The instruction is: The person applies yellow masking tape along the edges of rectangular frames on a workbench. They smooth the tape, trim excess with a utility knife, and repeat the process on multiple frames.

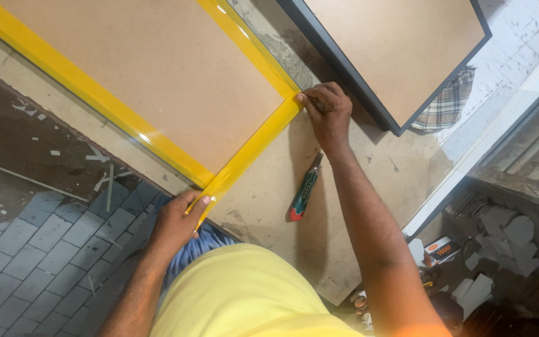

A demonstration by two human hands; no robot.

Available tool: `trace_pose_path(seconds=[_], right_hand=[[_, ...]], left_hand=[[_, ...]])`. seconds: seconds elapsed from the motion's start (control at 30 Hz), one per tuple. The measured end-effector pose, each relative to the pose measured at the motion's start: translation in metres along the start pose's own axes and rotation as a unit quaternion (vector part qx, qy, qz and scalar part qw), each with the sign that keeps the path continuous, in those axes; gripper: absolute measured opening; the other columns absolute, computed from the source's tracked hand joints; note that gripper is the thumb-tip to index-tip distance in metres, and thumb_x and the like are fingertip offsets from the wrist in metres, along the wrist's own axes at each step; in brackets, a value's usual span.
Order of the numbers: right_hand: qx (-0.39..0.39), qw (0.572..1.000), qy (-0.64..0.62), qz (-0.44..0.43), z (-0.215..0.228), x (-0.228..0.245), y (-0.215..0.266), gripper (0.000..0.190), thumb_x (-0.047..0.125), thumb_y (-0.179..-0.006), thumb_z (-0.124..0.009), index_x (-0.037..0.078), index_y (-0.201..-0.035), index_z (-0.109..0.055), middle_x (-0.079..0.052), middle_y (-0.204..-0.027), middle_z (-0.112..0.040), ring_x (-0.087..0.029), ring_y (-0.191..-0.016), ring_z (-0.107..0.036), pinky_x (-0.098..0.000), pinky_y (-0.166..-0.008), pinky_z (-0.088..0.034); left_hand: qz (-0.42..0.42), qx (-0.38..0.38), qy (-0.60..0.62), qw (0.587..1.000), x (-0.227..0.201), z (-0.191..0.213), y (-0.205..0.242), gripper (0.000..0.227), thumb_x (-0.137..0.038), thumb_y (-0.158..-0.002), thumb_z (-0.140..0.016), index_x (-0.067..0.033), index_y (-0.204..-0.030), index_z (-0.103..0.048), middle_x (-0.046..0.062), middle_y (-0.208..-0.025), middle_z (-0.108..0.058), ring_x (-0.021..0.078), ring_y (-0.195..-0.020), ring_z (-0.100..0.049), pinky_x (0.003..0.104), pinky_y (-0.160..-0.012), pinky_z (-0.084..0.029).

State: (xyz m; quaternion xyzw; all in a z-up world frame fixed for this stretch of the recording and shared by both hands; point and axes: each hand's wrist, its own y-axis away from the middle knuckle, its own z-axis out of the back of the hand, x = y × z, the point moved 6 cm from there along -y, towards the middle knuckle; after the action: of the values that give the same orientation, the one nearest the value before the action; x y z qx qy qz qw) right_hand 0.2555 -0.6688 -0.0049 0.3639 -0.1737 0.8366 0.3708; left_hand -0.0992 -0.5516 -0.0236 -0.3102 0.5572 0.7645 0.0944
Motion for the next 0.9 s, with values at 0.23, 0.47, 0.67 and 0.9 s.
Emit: trace_pose_path(seconds=[0.23,0.47,0.67,0.9], right_hand=[[-0.010,1.000,0.011,0.013,0.001,0.007,0.000,0.011,0.011,-0.092,-0.083,0.001,-0.093,-0.077,-0.007,-0.095,-0.070,-0.014,-0.083,-0.075,-0.0260,-0.073,-0.064],[-0.053,0.979,0.159,0.116,0.002,0.023,0.007,0.011,0.011,-0.089,-0.087,0.007,-0.090,-0.076,-0.005,-0.093,-0.071,-0.017,-0.076,-0.071,-0.0343,-0.073,-0.053],[-0.021,0.991,0.023,-0.128,-0.001,-0.001,0.002,0.042,0.026,-0.091,-0.084,0.010,-0.121,-0.059,0.001,-0.094,-0.072,-0.010,-0.085,-0.072,-0.0309,-0.084,-0.058],[-0.032,0.956,0.223,0.187,-0.040,0.071,0.067,0.056,0.028,-0.096,-0.083,0.006,-0.139,-0.055,-0.017,-0.136,-0.063,-0.030,-0.129,-0.058,-0.0514,-0.111,-0.041]], left_hand=[[0.003,-0.021,-0.011,1.000,-0.008,0.002,0.001,0.033,-0.037,-0.095,-0.063,-0.0080,-0.107,-0.074,0.009,-0.075,-0.075,0.0161,-0.055,-0.070,0.033,-0.050,-0.058],[0.021,-0.019,-0.042,0.999,-0.010,0.002,-0.001,0.032,-0.038,-0.096,-0.063,-0.0081,-0.102,-0.074,0.008,-0.069,-0.072,0.0191,-0.049,-0.067,0.035,-0.049,-0.054],[0.011,-0.024,-0.097,0.995,0.000,0.000,-0.009,0.036,-0.040,-0.096,-0.062,-0.0070,-0.097,-0.074,0.011,-0.068,-0.073,0.0238,-0.056,-0.070,0.040,-0.060,-0.055],[-0.074,-0.076,-0.151,0.983,0.001,0.001,-0.023,0.037,-0.043,-0.090,-0.068,-0.0070,-0.094,-0.075,0.018,-0.087,-0.075,0.0392,-0.083,-0.071,0.048,-0.072,-0.054]])
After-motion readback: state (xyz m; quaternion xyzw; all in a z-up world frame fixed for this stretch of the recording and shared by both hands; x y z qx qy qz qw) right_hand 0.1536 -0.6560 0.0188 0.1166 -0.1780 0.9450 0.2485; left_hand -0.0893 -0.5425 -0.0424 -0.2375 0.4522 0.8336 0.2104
